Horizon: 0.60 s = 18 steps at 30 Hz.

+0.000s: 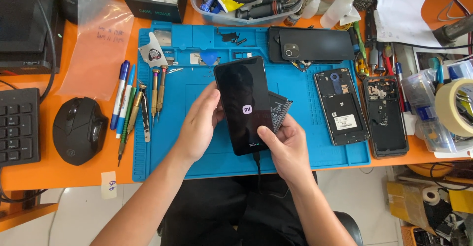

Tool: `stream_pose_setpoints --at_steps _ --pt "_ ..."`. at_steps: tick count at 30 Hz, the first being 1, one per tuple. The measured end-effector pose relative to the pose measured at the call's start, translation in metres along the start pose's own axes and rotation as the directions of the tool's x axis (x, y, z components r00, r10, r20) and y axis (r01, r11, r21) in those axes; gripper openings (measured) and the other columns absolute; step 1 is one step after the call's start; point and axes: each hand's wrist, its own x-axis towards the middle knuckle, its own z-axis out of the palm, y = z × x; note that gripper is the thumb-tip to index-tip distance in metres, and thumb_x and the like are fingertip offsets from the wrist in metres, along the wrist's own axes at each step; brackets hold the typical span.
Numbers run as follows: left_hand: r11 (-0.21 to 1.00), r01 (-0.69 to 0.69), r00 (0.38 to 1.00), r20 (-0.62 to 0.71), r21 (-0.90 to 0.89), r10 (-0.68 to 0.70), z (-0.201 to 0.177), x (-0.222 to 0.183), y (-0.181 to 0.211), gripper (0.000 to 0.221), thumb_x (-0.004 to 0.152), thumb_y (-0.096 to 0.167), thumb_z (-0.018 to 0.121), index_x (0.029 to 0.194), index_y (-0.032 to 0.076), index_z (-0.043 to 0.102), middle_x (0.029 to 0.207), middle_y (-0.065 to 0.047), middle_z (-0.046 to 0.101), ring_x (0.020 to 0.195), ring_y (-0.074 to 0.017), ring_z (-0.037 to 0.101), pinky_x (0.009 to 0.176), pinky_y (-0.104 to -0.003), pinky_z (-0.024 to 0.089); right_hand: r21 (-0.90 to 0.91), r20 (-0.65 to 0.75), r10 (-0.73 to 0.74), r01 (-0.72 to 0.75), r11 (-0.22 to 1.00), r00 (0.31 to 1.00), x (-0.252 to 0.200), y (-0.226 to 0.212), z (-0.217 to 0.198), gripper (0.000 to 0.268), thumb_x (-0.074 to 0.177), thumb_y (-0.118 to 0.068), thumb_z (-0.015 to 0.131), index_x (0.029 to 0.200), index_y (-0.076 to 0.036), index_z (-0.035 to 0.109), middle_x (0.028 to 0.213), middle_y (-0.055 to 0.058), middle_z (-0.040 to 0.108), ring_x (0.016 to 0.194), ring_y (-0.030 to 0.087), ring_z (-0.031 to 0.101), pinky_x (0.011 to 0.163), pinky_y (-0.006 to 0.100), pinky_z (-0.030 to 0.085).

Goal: Testing a new mobile phone display by connecting it to the phone's internal components and powering it on.

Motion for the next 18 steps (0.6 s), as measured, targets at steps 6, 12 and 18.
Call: stream_pose_setpoints --at_steps 6,12,18 --pt "1.000 0.010 1.000 -0.008 0.014 -0.010 0.002 -0.001 0.006 0.053 0.116 0.039 0.031 0.156 0.009 0.050 0.139 -0.020 0.068 0.125 -0.0340 0.068 0.109 -0.052 0.055 0.015 0.009 -0.017 0.017 1.000 1.000 0.000 0.001 0.001 0.035 0.093 0.004 0.074 0.126 0.011 0.066 0.111 0.022 0.078 0.109 0.026 0.075 0.098 0.046 0.063" --pt "1.000 0.006 1.000 -0.019 -0.008 -0.006 0.002 -0.001 0.004 0.051 0.116 0.038 0.035 0.155 0.009 0.051 0.143 -0.021 0.066 0.130 -0.0360 0.066 0.112 -0.054 0.053 0.029 0.018 -0.026 0.025 0.999 1.000 0.001 0.000 0.003 0.036 0.092 0.004 0.074 0.127 0.011 0.066 0.111 0.022 0.078 0.108 0.026 0.075 0.097 0.044 0.063" --pt "1.000 0.003 1.000 -0.025 0.000 -0.003 0.001 -0.001 0.000 0.052 0.117 0.038 0.035 0.157 0.009 0.049 0.146 -0.020 0.065 0.132 -0.0347 0.066 0.113 -0.053 0.052 0.018 0.017 -0.027 0.026 0.999 1.000 0.000 -0.002 0.004 0.036 0.092 0.004 0.074 0.127 0.010 0.066 0.112 0.022 0.078 0.108 0.026 0.076 0.097 0.044 0.063"
